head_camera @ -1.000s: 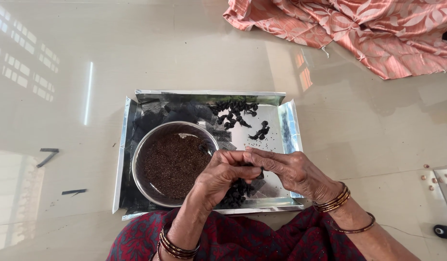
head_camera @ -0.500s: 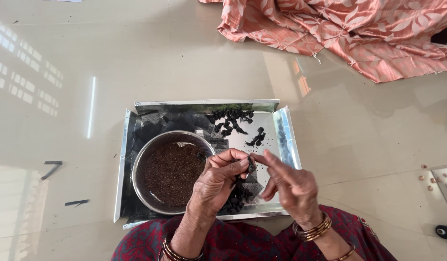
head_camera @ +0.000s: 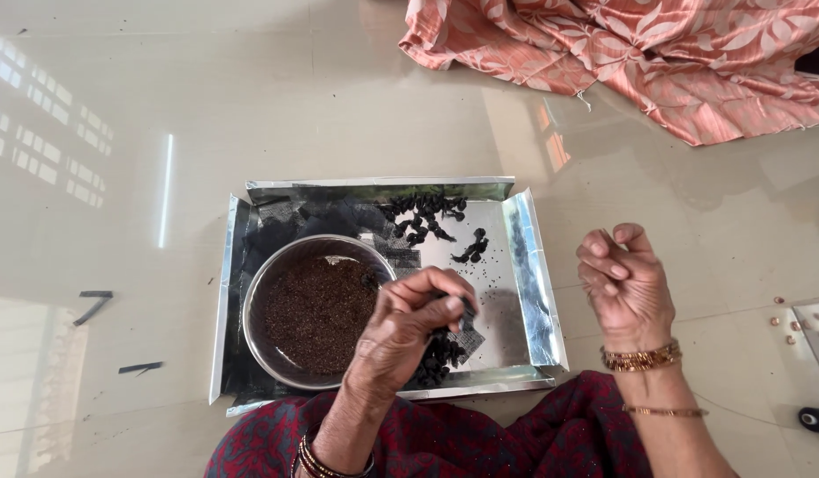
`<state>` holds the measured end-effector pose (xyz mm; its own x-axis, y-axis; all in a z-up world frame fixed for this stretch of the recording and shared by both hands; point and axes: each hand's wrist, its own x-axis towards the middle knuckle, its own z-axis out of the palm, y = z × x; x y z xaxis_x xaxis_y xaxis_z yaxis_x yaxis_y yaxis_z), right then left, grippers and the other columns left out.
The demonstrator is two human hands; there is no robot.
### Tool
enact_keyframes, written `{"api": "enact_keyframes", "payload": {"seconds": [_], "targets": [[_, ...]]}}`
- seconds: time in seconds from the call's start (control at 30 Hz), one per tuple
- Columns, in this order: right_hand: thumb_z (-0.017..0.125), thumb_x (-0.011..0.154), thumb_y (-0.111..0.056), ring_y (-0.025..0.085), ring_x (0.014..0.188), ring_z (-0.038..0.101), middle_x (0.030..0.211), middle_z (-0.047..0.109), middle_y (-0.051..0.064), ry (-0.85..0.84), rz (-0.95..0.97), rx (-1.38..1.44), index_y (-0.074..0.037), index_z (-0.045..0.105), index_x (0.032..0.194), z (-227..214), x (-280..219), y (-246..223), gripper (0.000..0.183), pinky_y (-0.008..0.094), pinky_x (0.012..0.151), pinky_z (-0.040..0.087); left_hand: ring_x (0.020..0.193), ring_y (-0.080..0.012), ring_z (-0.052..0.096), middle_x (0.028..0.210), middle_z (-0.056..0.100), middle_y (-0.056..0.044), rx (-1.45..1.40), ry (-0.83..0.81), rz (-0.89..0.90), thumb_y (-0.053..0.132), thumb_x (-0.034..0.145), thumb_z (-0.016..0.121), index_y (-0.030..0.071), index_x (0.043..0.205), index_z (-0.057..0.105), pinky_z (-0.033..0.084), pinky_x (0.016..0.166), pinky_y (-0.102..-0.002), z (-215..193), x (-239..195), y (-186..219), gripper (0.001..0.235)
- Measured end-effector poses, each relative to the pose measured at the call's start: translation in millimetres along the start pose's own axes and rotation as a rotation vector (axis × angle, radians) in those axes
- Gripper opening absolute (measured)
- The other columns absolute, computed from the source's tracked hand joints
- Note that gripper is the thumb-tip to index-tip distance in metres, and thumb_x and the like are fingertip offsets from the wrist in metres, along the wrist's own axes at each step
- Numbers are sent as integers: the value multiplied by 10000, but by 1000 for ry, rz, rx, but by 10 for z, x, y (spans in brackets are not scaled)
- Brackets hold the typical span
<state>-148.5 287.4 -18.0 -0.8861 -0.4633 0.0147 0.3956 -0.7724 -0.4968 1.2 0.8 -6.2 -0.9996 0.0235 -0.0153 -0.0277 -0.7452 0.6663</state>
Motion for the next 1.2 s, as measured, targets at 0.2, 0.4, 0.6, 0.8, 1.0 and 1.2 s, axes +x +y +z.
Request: {"api": "enact_keyframes", "payload": {"seconds": [0.2, 0.4, 0.6, 0.8, 1.0, 1.2], "targets": [[488, 937, 143, 26, 548, 434, 781, 659, 52, 49, -289, -1249, -40, 637, 802, 221, -24, 267, 272, 195, 427, 333, 787, -77, 609, 923, 721, -37, 37, -76, -171, 51, 894, 754, 22, 948, 754, 512, 693, -232, 84, -13, -153, 61], [495, 934, 121, 13, 516, 447, 719, 657, 27, 53, -234, -1342, -48, 656, 757, -155, -55, 366, 292, 191, 408, 350, 769, -90, 602, 919, 727, -51, 1, -40, -132, 40, 911, 762, -10, 942, 745, 499, 674, -240, 21, -25, -137, 61], [543, 916, 103, 28, 516, 387, 828, 688, 120, 243, -121, -1030, -3, 648, 824, 93, -83, 105, 176, 189, 414, 279, 766, -84, 611, 917, 730, -47, -82, -57, -144, 50, 930, 757, -19, 978, 756, 500, 677, -234, -7, -5, -120, 84], [582, 912, -86, 143, 676, 675, 1035, 713, 148, 418, 57, -1212, 21, 626, 1165, 597, -156, -265, 278, 260, 611, 611, 706, -117, 671, 842, 771, -78, 14, 58, -190, 12, 878, 785, -1, 941, 774, 550, 678, -252, -108, 70, -212, 65], [665, 935, -385, 110, 701, 751, 1264, 746, 43, -249, 215, -1361, -34, 656, 1161, 589, -253, 108, 417, 234, 624, 671, 719, -119, 695, 831, 768, -77, -32, 92, -190, 4, 835, 807, 5, 909, 769, 568, 667, -259, -128, 155, -307, 83], [733, 893, -219, 126, 582, 726, 732, 764, 73, -45, 294, -1544, 1, 786, 970, 1242, -300, 755, 239, 266, 545, 617, 727, -159, 753, 817, 777, -94, 66, 166, -218, 26, 807, 801, 11, 879, 756, 611, 664, -271, -147, 82, -203, 86]]}}
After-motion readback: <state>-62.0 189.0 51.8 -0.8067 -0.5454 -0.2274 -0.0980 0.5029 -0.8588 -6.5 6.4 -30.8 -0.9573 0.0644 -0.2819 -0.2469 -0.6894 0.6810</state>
